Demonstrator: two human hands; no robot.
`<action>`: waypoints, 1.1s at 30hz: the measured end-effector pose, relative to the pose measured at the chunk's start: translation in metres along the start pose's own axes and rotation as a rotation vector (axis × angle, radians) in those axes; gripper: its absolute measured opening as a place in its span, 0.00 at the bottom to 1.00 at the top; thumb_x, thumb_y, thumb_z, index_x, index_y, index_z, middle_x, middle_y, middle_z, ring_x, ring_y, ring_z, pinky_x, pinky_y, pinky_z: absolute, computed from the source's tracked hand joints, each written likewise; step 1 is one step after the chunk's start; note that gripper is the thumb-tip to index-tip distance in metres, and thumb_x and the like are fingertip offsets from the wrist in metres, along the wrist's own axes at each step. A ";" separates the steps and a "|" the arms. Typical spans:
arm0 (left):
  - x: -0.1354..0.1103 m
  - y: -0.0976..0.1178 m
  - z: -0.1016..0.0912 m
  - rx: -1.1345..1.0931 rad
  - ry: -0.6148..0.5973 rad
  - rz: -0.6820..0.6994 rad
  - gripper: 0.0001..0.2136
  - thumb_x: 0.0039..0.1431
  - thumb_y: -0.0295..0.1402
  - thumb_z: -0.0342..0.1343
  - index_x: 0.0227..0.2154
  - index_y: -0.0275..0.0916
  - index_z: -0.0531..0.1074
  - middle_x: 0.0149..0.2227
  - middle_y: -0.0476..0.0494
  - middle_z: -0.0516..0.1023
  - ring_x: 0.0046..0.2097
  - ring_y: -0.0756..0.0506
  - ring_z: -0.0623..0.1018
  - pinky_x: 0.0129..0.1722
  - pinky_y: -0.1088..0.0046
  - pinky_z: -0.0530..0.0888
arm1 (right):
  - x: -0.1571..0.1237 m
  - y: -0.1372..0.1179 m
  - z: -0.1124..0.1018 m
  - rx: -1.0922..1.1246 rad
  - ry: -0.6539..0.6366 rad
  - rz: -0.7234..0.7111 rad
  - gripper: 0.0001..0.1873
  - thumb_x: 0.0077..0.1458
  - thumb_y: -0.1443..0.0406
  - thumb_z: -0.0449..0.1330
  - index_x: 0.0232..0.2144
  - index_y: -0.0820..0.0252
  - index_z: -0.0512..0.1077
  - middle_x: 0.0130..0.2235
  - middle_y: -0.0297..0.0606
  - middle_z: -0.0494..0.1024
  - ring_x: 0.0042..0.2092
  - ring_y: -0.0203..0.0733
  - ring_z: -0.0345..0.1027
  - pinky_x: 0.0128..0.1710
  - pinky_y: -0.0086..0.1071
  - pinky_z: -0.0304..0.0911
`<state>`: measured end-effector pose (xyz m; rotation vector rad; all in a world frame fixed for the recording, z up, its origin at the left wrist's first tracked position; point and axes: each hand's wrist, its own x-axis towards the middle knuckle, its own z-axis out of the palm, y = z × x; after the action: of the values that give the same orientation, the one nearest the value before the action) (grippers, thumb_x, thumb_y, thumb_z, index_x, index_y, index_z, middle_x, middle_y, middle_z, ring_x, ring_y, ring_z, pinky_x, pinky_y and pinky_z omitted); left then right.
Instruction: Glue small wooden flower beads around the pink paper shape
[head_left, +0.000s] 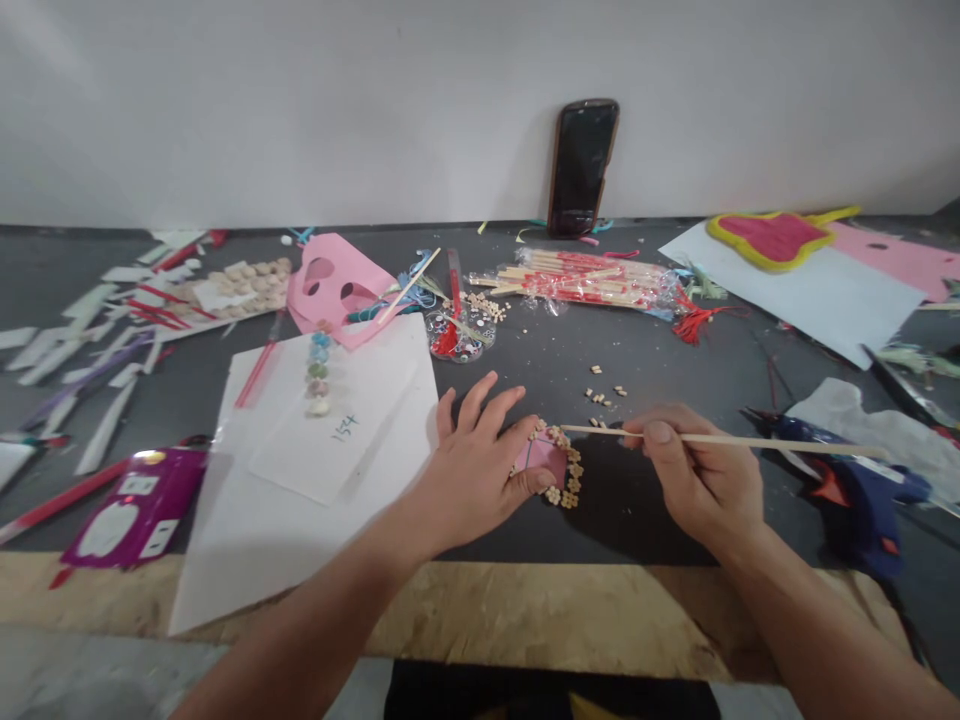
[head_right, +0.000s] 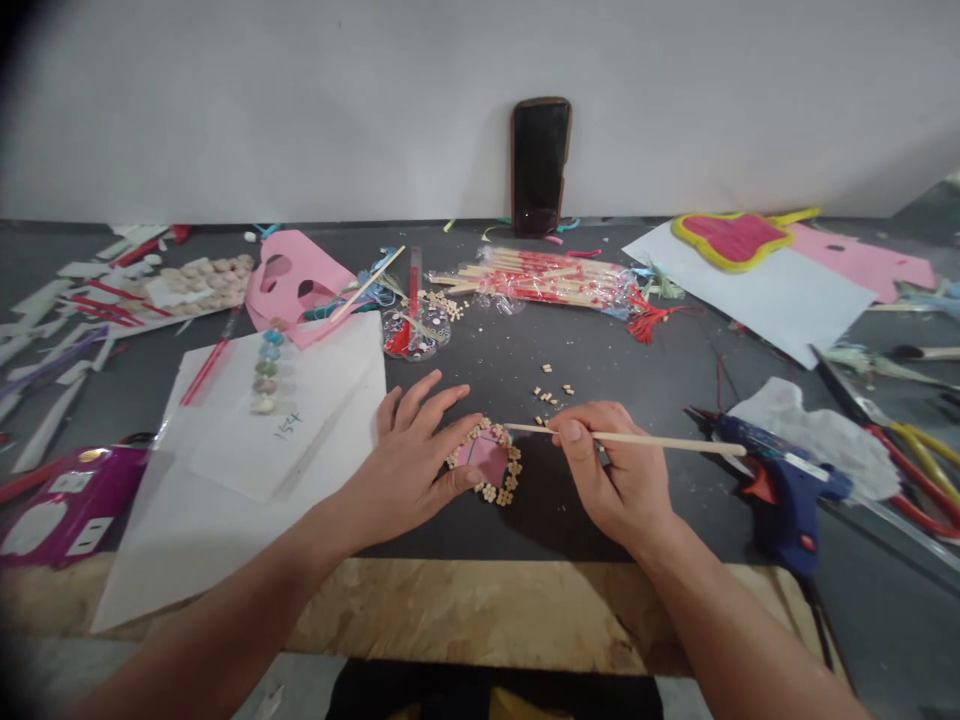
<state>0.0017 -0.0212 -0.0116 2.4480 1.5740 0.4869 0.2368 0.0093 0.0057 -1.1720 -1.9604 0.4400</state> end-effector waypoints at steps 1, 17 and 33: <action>0.000 0.000 0.000 -0.002 -0.006 0.000 0.25 0.62 0.51 0.45 0.54 0.42 0.68 0.62 0.36 0.61 0.66 0.31 0.50 0.61 0.41 0.44 | 0.000 0.000 0.000 0.010 0.002 0.005 0.11 0.62 0.62 0.51 0.31 0.54 0.72 0.27 0.34 0.75 0.28 0.38 0.69 0.26 0.32 0.62; 0.000 0.001 -0.002 -0.007 -0.057 -0.016 0.27 0.61 0.54 0.42 0.55 0.43 0.66 0.63 0.36 0.59 0.66 0.31 0.49 0.59 0.38 0.47 | 0.001 -0.001 -0.001 0.073 -0.062 -0.125 0.07 0.60 0.69 0.52 0.35 0.55 0.70 0.29 0.35 0.74 0.32 0.39 0.67 0.31 0.34 0.61; -0.001 -0.011 -0.028 0.024 -0.098 -0.090 0.16 0.59 0.24 0.46 0.45 0.45 0.73 0.57 0.46 0.67 0.66 0.35 0.51 0.60 0.41 0.52 | 0.004 -0.011 0.006 0.191 -0.145 -0.296 0.09 0.56 0.73 0.52 0.37 0.58 0.69 0.29 0.36 0.75 0.29 0.36 0.68 0.36 0.38 0.60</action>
<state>-0.0182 -0.0178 0.0108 2.3666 1.6503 0.3297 0.2250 0.0084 0.0107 -0.7332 -2.1213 0.5537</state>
